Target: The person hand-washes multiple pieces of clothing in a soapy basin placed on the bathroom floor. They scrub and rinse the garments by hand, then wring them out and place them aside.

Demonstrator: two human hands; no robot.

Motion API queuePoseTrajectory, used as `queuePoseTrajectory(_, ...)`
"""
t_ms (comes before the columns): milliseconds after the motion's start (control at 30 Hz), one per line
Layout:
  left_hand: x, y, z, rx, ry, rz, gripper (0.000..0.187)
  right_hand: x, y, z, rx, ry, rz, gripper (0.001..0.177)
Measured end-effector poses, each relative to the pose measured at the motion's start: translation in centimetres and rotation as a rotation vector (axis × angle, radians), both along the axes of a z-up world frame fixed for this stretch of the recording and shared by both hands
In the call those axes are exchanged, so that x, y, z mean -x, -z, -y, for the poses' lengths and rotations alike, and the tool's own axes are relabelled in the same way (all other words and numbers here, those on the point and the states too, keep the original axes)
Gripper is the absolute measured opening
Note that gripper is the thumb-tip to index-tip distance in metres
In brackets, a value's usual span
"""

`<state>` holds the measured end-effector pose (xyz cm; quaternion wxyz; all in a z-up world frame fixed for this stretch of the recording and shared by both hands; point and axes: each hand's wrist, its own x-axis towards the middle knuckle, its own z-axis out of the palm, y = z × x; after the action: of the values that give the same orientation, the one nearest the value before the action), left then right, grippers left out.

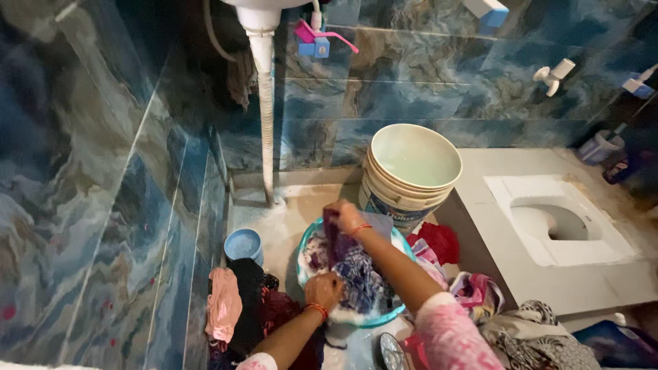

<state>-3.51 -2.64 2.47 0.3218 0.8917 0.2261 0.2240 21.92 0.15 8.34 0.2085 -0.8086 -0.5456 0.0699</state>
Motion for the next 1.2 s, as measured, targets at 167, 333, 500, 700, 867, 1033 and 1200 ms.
queuePoseTrajectory(167,-0.2,-0.1,0.0,0.031,-0.032,0.012,0.019,5.6,3.7,-0.3,0.608,-0.039,0.233,0.080)
queuePoseTrajectory(333,0.1,-0.9,-0.1,0.057,-0.008,0.021,0.017,5.8,5.9,-0.3,0.832,-0.049,0.168,0.082)
queuePoseTrajectory(500,0.3,-1.5,0.1,0.078,-0.008,-0.042,0.020,5.5,7.3,-1.6,0.902,-0.088,0.182,0.076)
queuePoseTrajectory(700,0.1,-1.3,0.0,0.046,-0.028,-0.053,0.025,6.9,8.2,-2.4,0.816,-0.036,0.280,0.069)
queuePoseTrajectory(867,-0.2,-1.2,0.5,0.013,-0.020,-0.034,0.021,5.6,7.2,-0.2,0.639,-0.178,0.072,0.065)
queuePoseTrajectory(1033,0.2,-2.2,0.2,0.001,-0.009,-0.056,0.020,1.8,5.2,4.1,0.222,-0.123,0.156,0.061)
queuePoseTrajectory(1200,0.2,-2.2,0.1,0.011,0.007,-0.110,0.020,3.9,7.3,4.0,0.638,0.020,0.287,0.081)
